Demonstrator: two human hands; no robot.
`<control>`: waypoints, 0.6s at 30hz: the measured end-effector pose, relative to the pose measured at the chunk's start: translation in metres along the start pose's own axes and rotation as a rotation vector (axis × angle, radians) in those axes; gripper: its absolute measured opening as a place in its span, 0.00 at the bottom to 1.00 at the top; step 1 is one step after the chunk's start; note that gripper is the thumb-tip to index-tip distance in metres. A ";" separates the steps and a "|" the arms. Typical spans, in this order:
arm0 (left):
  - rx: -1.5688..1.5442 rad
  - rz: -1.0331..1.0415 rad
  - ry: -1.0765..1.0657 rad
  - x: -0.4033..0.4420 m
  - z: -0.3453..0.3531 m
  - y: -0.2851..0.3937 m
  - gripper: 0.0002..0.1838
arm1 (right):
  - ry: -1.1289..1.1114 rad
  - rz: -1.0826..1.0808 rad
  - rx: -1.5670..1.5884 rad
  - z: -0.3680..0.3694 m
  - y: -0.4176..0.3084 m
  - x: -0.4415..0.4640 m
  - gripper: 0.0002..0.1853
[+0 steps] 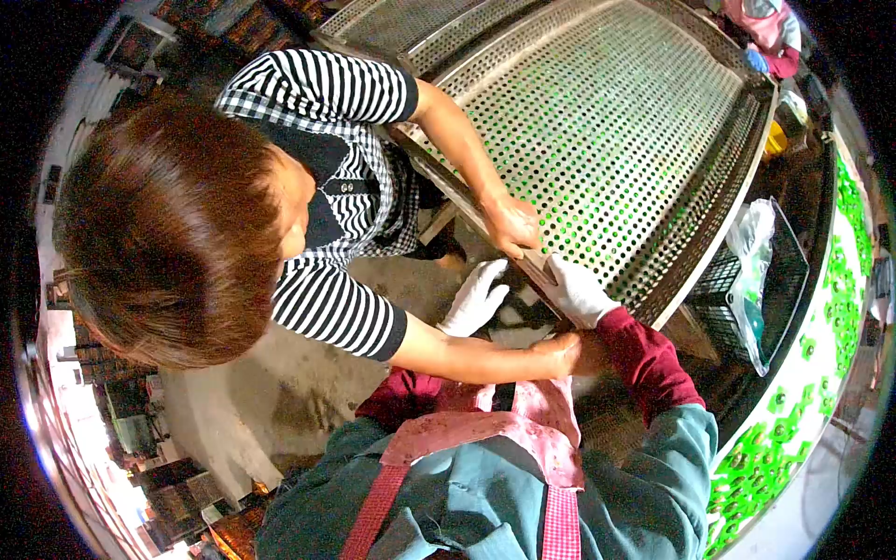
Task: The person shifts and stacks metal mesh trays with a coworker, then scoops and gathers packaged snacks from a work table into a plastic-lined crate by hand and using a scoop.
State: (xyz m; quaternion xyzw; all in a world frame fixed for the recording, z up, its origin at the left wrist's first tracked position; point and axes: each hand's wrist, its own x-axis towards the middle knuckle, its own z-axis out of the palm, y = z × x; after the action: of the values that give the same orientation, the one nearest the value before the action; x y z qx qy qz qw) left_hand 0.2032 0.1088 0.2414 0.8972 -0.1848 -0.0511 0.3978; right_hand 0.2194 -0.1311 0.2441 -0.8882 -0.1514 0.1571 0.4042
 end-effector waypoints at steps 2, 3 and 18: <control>-0.030 -0.015 0.020 -0.002 -0.004 0.002 0.22 | -0.014 0.036 -0.018 0.002 -0.004 -0.001 0.20; -0.050 0.040 0.030 -0.004 0.000 -0.007 0.21 | -0.024 0.034 -0.027 0.002 -0.006 0.000 0.20; -0.071 0.136 -0.531 -0.110 -0.119 0.143 0.13 | 0.557 0.182 0.586 -0.049 0.010 -0.103 0.08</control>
State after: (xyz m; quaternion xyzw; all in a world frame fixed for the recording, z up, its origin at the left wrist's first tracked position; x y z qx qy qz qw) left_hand 0.0882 0.1442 0.4204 0.8233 -0.3406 -0.2642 0.3693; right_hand 0.1471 -0.2110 0.2829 -0.7539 0.0942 -0.0176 0.6500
